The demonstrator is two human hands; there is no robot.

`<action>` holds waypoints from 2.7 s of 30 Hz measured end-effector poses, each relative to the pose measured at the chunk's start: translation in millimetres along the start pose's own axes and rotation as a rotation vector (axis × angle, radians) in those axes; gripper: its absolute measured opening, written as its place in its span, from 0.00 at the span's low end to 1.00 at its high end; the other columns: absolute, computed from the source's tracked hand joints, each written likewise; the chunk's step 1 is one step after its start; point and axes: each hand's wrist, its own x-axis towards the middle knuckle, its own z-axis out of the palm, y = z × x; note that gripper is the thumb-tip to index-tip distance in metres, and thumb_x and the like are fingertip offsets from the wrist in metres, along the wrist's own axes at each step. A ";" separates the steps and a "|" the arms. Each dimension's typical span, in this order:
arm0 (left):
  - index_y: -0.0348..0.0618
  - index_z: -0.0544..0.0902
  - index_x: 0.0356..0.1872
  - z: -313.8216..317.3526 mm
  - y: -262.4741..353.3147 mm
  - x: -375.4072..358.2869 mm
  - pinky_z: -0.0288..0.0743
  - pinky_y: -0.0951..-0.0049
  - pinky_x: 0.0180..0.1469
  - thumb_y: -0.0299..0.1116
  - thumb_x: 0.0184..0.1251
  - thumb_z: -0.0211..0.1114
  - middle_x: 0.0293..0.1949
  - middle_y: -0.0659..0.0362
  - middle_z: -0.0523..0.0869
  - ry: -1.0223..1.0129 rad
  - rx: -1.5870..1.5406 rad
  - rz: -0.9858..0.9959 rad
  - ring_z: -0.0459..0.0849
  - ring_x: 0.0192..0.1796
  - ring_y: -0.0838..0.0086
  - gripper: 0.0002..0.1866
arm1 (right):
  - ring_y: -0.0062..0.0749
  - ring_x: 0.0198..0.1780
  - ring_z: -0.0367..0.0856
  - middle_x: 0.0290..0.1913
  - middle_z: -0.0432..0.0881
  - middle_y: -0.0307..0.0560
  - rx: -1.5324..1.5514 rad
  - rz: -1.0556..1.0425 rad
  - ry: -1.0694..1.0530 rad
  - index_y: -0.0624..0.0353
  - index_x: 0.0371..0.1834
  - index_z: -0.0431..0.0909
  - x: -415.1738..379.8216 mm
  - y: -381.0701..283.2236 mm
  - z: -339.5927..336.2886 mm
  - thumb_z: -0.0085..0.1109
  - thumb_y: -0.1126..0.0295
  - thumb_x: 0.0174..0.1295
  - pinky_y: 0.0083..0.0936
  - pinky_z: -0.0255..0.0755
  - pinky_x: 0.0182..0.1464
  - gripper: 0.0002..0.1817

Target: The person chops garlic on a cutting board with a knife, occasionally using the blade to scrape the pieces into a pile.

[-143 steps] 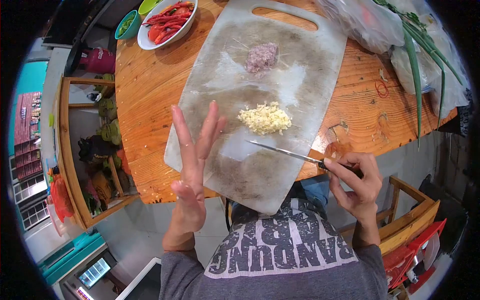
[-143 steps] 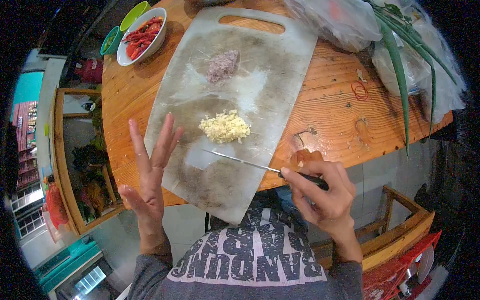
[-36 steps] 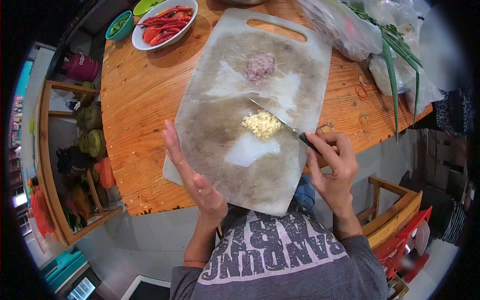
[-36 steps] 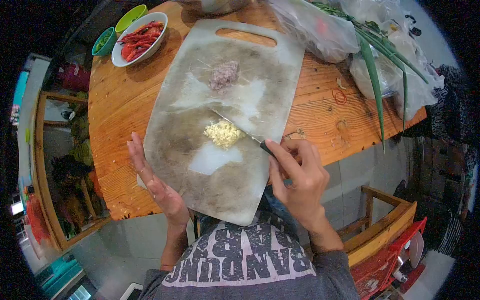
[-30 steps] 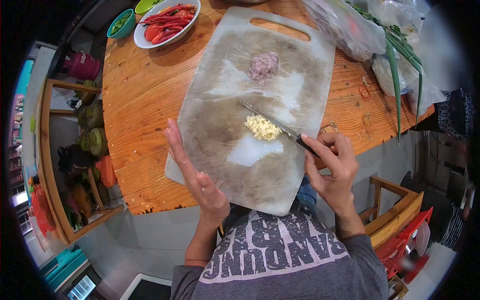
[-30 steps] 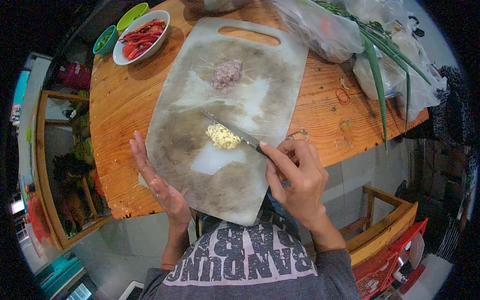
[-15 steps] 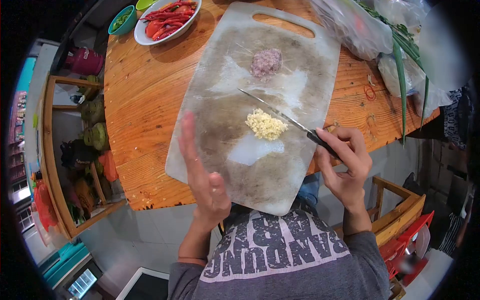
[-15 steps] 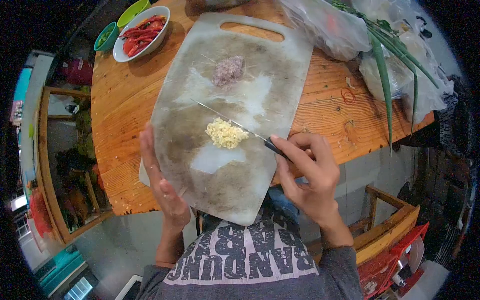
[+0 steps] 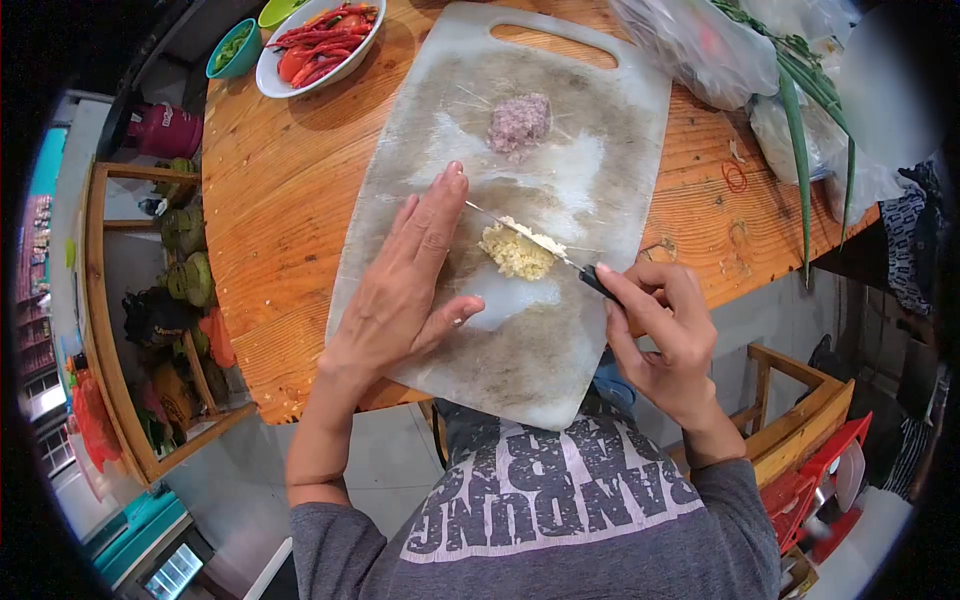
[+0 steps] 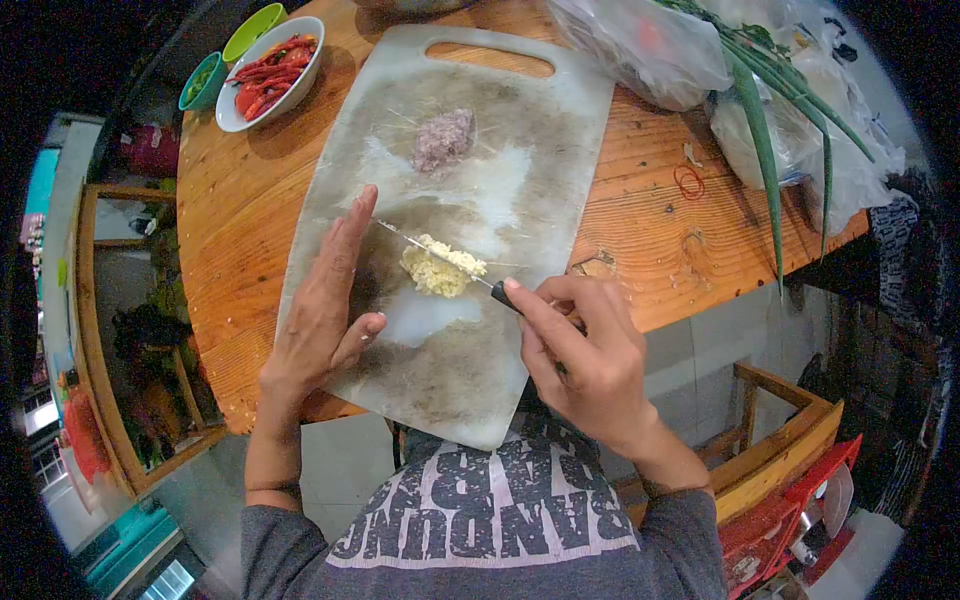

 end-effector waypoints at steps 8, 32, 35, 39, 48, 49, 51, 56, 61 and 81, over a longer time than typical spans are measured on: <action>0.38 0.51 0.82 4.5 -4.1 -1.5 0.49 0.49 0.81 0.57 0.67 0.64 0.82 0.46 0.54 0.029 0.026 0.053 0.53 0.83 0.49 0.52 | 0.33 0.34 0.76 0.39 0.81 0.43 -0.006 0.001 -0.062 0.57 0.56 0.86 2.8 8.1 2.4 0.70 0.83 0.48 0.28 0.72 0.38 0.27; 0.36 0.44 0.82 9.7 -3.1 -2.0 0.54 0.52 0.81 0.45 0.68 0.68 0.79 0.45 0.63 0.057 -0.097 0.024 0.63 0.79 0.47 0.53 | 0.33 0.34 0.75 0.33 0.77 0.39 -0.215 -0.146 -0.062 0.53 0.55 0.87 28.7 -2.5 -14.0 0.72 0.80 0.46 0.28 0.68 0.29 0.28; 0.37 0.41 0.83 8.8 0.2 0.4 0.54 0.52 0.81 0.44 0.68 0.68 0.78 0.45 0.64 0.071 -0.083 -0.035 0.63 0.78 0.47 0.53 | 0.34 0.33 0.75 0.33 0.77 0.39 -0.170 -0.143 -0.056 0.53 0.54 0.88 27.9 11.6 -1.7 0.72 0.80 0.45 0.28 0.68 0.30 0.28; 0.38 0.40 0.83 8.1 -3.3 -1.6 0.54 0.51 0.81 0.43 0.69 0.67 0.78 0.45 0.65 0.078 -0.077 0.004 0.64 0.78 0.46 0.53 | 0.34 0.34 0.75 0.33 0.77 0.41 -0.174 -0.133 -0.067 0.53 0.55 0.88 23.2 5.9 -2.5 0.71 0.80 0.46 0.28 0.69 0.31 0.27; 0.40 0.36 0.83 8.0 -0.4 -4.2 0.56 0.52 0.80 0.44 0.71 0.65 0.77 0.46 0.67 0.050 -0.145 -0.024 0.64 0.77 0.42 0.53 | 0.34 0.33 0.73 0.33 0.76 0.40 -0.184 -0.081 -0.100 0.53 0.53 0.89 17.3 -12.4 -11.2 0.70 0.81 0.45 0.28 0.68 0.30 0.26; 0.40 0.36 0.83 7.4 -0.5 -2.8 0.57 0.52 0.79 0.45 0.71 0.65 0.77 0.46 0.67 0.057 -0.150 -0.026 0.64 0.77 0.42 0.53 | 0.34 0.33 0.73 0.33 0.76 0.40 -0.165 -0.062 -0.101 0.53 0.53 0.89 18.0 -5.6 -8.4 0.70 0.81 0.44 0.28 0.68 0.30 0.27; 0.41 0.36 0.83 7.9 -1.4 0.6 0.57 0.53 0.79 0.45 0.71 0.65 0.77 0.46 0.67 0.082 -0.143 -0.020 0.64 0.77 0.42 0.53 | 0.34 0.33 0.73 0.33 0.76 0.40 -0.157 -0.066 -0.100 0.53 0.53 0.89 21.0 -1.8 -7.9 0.70 0.82 0.44 0.28 0.68 0.30 0.27; 0.41 0.35 0.83 8.6 -5.9 -4.2 0.59 0.55 0.78 0.43 0.72 0.64 0.77 0.47 0.68 0.081 -0.159 -0.010 0.63 0.78 0.43 0.53 | 0.33 0.33 0.72 0.32 0.75 0.40 -0.136 -0.063 -0.100 0.54 0.52 0.88 19.8 -10.4 -8.6 0.72 0.81 0.45 0.29 0.67 0.33 0.26; 0.41 0.34 0.83 7.3 -3.0 -0.4 0.59 0.55 0.78 0.41 0.72 0.65 0.77 0.47 0.68 0.088 -0.138 -0.014 0.64 0.78 0.44 0.53 | 0.33 0.32 0.72 0.32 0.75 0.40 -0.075 -0.046 -0.101 0.55 0.51 0.89 18.8 -4.2 -1.2 0.72 0.81 0.45 0.29 0.66 0.31 0.25; 0.39 0.34 0.82 7.0 -0.9 2.9 0.60 0.55 0.77 0.43 0.73 0.64 0.75 0.44 0.69 0.094 -0.127 -0.019 0.66 0.76 0.42 0.53 | 0.34 0.31 0.72 0.30 0.77 0.41 -0.078 -0.100 -0.052 0.55 0.49 0.90 36.7 7.9 -9.6 0.73 0.81 0.47 0.28 0.65 0.30 0.22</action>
